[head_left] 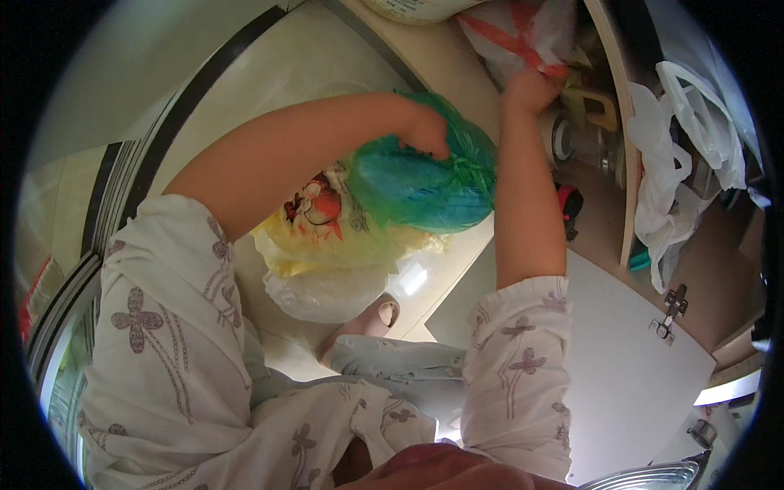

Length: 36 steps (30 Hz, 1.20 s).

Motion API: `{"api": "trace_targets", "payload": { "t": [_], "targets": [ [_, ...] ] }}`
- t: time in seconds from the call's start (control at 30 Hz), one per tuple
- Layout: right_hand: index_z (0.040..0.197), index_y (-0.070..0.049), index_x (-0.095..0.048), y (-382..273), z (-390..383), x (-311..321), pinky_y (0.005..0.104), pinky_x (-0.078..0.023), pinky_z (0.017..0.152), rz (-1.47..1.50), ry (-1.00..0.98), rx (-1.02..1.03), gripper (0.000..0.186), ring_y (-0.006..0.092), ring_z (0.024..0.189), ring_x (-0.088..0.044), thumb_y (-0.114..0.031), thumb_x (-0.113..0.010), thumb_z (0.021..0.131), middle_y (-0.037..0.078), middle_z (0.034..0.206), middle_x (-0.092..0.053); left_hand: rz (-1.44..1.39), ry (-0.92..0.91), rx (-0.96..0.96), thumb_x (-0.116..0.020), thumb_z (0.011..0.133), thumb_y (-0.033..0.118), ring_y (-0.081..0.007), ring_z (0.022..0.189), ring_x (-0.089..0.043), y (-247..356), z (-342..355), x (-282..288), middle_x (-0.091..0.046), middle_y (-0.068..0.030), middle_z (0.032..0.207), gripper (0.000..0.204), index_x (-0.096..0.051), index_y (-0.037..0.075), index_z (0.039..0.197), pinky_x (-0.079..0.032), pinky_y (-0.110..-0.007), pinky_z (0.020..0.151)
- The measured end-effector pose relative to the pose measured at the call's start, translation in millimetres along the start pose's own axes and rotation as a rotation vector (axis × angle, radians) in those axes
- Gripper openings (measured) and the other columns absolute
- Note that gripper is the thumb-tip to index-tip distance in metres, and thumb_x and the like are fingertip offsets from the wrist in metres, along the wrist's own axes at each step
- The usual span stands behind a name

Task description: The person opens a kitchen cabinet, removes a plastic bag containing a blue cloth, and places the bag on the counter. They then unwrap the cloth, unfold it, and lay it flat on the countertop near the sink.

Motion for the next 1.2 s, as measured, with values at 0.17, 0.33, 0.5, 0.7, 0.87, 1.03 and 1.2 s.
{"api": "trace_targets", "payload": {
  "t": [0.17, 0.33, 0.5, 0.7, 0.87, 1.03, 1.2],
  "targets": [
    [0.126, -0.002, -0.05, 33.5, 24.4, 24.6, 0.0362, -0.039, 0.1, -0.457, -0.117, 0.164, 0.052, 0.0295, 0.118, -0.052, -0.025, -0.066, 0.083, 0.015, 0.131, -0.054, 0.042, -0.019, 0.004, -0.051, 0.083, 0.043, -0.0336, 0.081, -0.061, 1.5, -1.0, -1.2, -0.065, -0.022, 0.086, 0.048, -0.068, -0.002, 0.085, -0.046, -0.047, 0.075],
    [0.126, -0.002, -0.056, 85.4, 28.6, 25.4, 0.0389, -0.045, 0.096, -0.332, -0.096, -0.055, 0.042, 0.0265, 0.115, -0.055, -0.019, -0.056, 0.088, 0.012, 0.131, -0.055, 0.049, 0.015, -0.007, -0.051, 0.083, 0.043, -0.0346, 0.079, -0.06, -2.6, 3.2, -1.1, -0.064, -0.0226, 0.085, 0.048, -0.067, -0.002, 0.083, -0.046, -0.047, 0.073],
    [0.118, -0.007, -0.064, 142.6, 54.3, 43.1, 0.0375, -0.052, 0.088, -0.13, -0.023, 0.207, 0.052, 0.0281, 0.109, -0.062, -0.037, -0.072, 0.076, 0.014, 0.121, -0.063, 0.069, -0.035, -0.016, -0.051, 0.082, 0.043, -0.0352, 0.078, -0.061, -1.9, 3.1, -3.2, -0.065, -0.0228, 0.085, 0.048, -0.067, -0.002, 0.081, -0.046, -0.048, 0.072],
    [0.121, -0.01, -0.063, 142.7, 46.8, 50.9, 0.0373, -0.053, 0.087, 0.293, 0.082, 0.322, 0.053, 0.0273, 0.112, -0.062, -0.046, -0.065, 0.082, 0.011, 0.126, -0.061, 0.056, -0.01, 0.033, -0.051, 0.082, 0.043, -0.0352, 0.078, -0.061, -2.1, 2.5, 1.3, -0.065, -0.0231, 0.083, 0.048, -0.068, -0.002, 0.081, -0.046, -0.049, 0.072],
    [0.131, -0.009, -0.051, 52.3, 21.8, 62.2, 0.0384, -0.049, 0.092, 0.325, 0.203, 0.099, 0.058, 0.0295, 0.116, -0.057, -0.042, -0.063, 0.085, 0.015, 0.131, -0.055, 0.018, 0.036, 0.015, -0.052, 0.082, 0.042, -0.0359, 0.079, -0.061, -4.2, 4.0, 2.2, -0.065, -0.0228, 0.085, 0.047, -0.068, -0.002, 0.086, -0.046, -0.048, 0.074],
    [0.14, -0.008, -0.039, -64.7, 34.2, 1.4, 0.0395, -0.044, 0.097, 0.495, -0.052, -0.064, 0.065, 0.0317, 0.12, -0.053, -0.038, -0.061, 0.087, 0.019, 0.136, -0.049, 0.005, -0.003, 0.011, -0.054, 0.082, 0.044, -0.036, 0.084, -0.062, 0.2, 3.9, 1.0, -0.065, -0.0238, 0.089, 0.05, -0.067, -0.003, 0.093, -0.047, -0.048, 0.077],
    [0.145, -0.008, -0.033, -98.4, 44.3, -43.9, 0.0405, -0.042, 0.099, 0.289, -0.313, -0.057, 0.071, 0.0331, 0.123, -0.05, -0.037, -0.062, 0.087, 0.021, 0.139, -0.046, 0.065, 0.17, -0.102, -0.065, 0.075, 0.049, -0.0368, 0.103, -0.059, 34.8, -15.6, 7.1, -0.061, -0.0224, 0.109, 0.057, -0.066, 0.001, 0.106, -0.046, -0.047, 0.088]
  ]
}}
Point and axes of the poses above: each hand's wrist, its own z-axis towards the middle knuckle, its own x-axis out of the back of the hand, y = z × x, the point moved 8 cm from there along z, towards the middle knuckle
